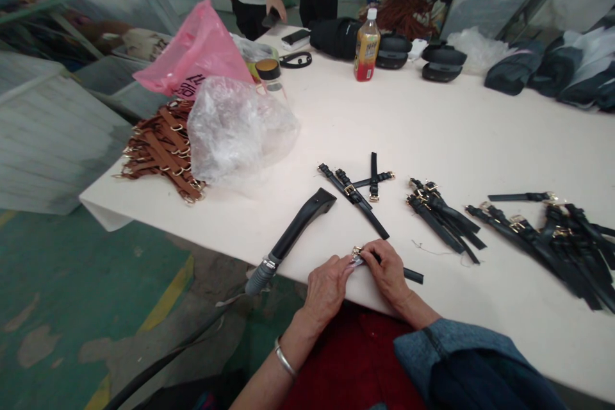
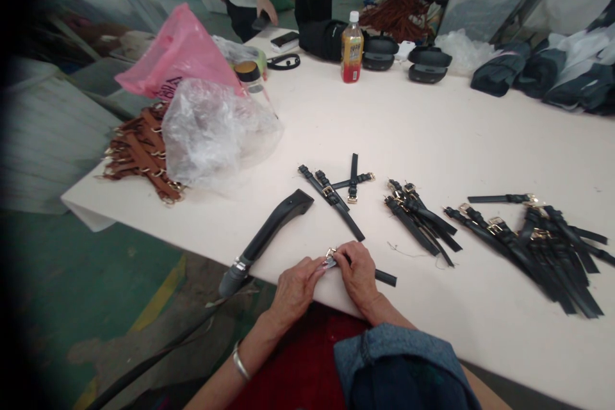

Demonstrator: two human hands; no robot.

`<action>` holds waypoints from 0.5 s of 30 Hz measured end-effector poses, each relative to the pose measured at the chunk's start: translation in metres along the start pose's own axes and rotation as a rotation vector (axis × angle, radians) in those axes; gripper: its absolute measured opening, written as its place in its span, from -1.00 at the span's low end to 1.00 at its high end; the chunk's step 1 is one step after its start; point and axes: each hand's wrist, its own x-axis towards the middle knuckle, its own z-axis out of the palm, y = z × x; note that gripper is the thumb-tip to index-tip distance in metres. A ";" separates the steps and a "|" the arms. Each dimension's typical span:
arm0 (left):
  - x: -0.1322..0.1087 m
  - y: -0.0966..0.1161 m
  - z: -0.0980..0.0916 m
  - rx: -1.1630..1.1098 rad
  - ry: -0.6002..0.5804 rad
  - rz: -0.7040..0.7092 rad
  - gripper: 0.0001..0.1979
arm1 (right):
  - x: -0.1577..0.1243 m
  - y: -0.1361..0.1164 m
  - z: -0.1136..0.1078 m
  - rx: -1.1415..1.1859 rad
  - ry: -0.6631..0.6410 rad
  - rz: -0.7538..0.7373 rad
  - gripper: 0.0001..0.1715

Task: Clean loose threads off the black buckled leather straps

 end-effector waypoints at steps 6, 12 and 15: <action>-0.002 0.000 0.004 0.017 0.007 0.013 -0.62 | 0.001 -0.005 0.000 0.042 0.031 0.056 -0.68; -0.008 -0.004 0.003 -0.058 0.010 -0.047 -0.62 | -0.001 -0.016 -0.029 0.171 0.125 0.241 -0.62; -0.010 -0.007 0.000 -0.162 0.028 -0.127 -0.62 | -0.012 -0.010 -0.057 -0.006 0.057 0.223 -0.55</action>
